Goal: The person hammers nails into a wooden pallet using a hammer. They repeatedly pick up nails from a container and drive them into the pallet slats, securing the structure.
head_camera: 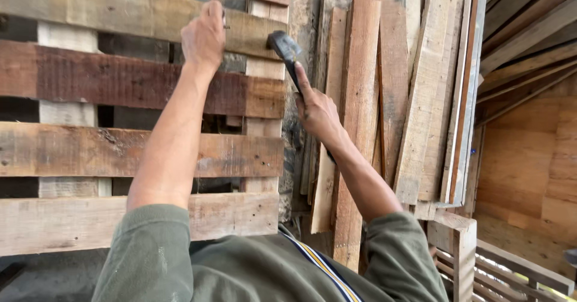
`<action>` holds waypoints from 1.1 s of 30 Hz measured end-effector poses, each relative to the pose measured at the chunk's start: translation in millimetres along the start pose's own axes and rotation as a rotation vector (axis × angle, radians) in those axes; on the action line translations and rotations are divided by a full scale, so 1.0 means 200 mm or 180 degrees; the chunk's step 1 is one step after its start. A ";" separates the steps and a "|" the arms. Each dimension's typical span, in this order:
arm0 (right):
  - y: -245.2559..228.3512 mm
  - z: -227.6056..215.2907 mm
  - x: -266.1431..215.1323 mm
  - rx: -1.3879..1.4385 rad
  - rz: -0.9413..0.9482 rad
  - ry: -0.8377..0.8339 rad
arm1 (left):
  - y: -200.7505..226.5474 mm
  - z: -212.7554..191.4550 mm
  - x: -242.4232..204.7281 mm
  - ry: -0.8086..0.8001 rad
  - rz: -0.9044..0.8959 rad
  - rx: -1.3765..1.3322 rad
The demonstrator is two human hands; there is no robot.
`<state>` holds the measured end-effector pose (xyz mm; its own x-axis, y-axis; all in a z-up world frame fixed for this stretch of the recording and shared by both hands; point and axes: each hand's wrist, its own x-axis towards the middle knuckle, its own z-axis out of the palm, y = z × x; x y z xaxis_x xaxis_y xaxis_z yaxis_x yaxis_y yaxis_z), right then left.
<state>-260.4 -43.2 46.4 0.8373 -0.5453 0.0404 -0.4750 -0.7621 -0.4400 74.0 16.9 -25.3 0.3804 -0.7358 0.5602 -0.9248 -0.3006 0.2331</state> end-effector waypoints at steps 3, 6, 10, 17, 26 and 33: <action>0.01 0.06 -0.05 0.0655 -0.0019 0.0100 | 0.05 -0.10 -0.03 -0.0328 -0.0984 -0.1284; -0.02 0.09 -0.07 0.0726 -0.0172 0.0600 | 0.10 -0.26 0.03 -0.0337 -0.3398 -0.4056; -0.08 0.18 -0.10 0.1348 0.0643 0.0407 | 0.22 -0.56 -0.18 -0.0378 -0.4561 -0.6211; -0.07 0.18 -0.09 0.2267 0.0909 0.0577 | 0.42 -0.74 -0.25 -0.0179 -0.4183 -0.6579; -0.07 0.17 -0.20 0.3337 0.1446 0.0314 | 0.46 -0.43 0.03 -0.0934 -0.2906 -0.4146; -0.04 0.22 -0.20 0.3549 0.1469 0.0375 | 0.46 -0.20 0.16 -0.0979 -0.2683 -0.4355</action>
<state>-277.5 0.0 8.3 0.5934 -0.7589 -0.2683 -0.1798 0.1999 -0.9632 0.6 -10.0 44.8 0.5771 -0.7881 -0.2140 0.2871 -0.0495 0.9566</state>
